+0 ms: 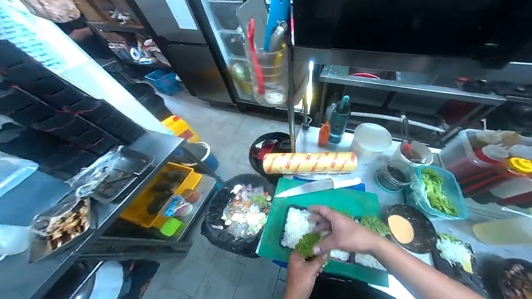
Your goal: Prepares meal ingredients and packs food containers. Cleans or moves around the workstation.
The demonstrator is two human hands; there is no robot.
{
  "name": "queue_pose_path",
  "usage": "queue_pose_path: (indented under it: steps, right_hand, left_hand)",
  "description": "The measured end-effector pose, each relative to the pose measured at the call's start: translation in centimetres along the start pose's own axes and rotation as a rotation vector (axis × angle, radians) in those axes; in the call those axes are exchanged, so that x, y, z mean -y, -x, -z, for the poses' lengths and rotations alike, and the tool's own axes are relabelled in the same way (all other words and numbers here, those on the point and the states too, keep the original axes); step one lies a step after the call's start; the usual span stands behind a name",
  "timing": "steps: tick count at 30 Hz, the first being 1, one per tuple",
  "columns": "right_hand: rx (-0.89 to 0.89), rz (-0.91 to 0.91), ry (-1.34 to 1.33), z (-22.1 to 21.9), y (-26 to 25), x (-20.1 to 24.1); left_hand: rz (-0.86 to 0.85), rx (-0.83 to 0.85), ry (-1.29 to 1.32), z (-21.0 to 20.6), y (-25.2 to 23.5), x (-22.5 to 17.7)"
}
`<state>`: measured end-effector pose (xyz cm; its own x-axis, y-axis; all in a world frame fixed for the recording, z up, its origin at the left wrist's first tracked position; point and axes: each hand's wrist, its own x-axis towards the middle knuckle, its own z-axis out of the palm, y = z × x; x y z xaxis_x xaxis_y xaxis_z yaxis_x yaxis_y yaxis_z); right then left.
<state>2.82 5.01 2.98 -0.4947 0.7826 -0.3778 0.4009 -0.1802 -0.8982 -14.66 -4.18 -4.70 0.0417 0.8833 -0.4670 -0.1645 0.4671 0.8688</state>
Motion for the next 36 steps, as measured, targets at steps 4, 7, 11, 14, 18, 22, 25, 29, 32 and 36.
queue_pose_path:
  steps: [4, 7, 11, 14, 18, 22, 25, 29, 32, 36]
  right_hand:
    - [-0.106, -0.126, -0.022, -2.0, 1.8, -5.7]
    - [-0.312, -0.161, -0.172, -2.7, 1.5, -6.9]
    - [-0.461, -0.099, -0.272, -2.5, 1.5, -6.1]
    - [-0.484, -0.116, -0.289, -2.2, 2.5, -6.7]
    - [-0.486, -0.186, -0.325, -2.2, 5.0, -9.1]
    - [-0.554, -0.213, -0.396, -1.7, 7.9, -11.0]
    - [-0.613, -0.205, -0.459, -1.1, 10.2, -11.7]
    - [-0.680, -0.192, -0.528, -0.5, 12.8, -12.7]
    - [-0.696, -0.194, -0.547, -0.3, 14.4, -13.6]
    - [-0.700, -0.185, -0.529, 0.2, 15.7, -14.9]
  left_hand:
    - [0.009, 0.107, -0.043, 0.1, -1.5, 0.8]
    - [0.037, 0.153, 0.056, 0.4, -3.5, 1.2]
    - [-0.046, 0.069, 0.096, 0.2, -6.2, -0.6]
    - [-0.121, -0.040, 0.077, -0.2, -8.9, -1.9]
    - [0.028, -0.177, -0.118, 0.0, -12.3, -0.5]
    - [0.149, -0.271, -0.328, 0.0, -13.3, 0.8]
    - [0.124, -0.301, -0.436, 0.1, -13.1, 0.8]
    - [0.070, -0.350, -0.679, 0.2, -13.1, 0.6]
    - [0.002, -0.408, -0.835, 0.7, -12.3, 0.5]
    - [-0.318, -0.499, -0.958, 1.4, -10.8, 0.7]
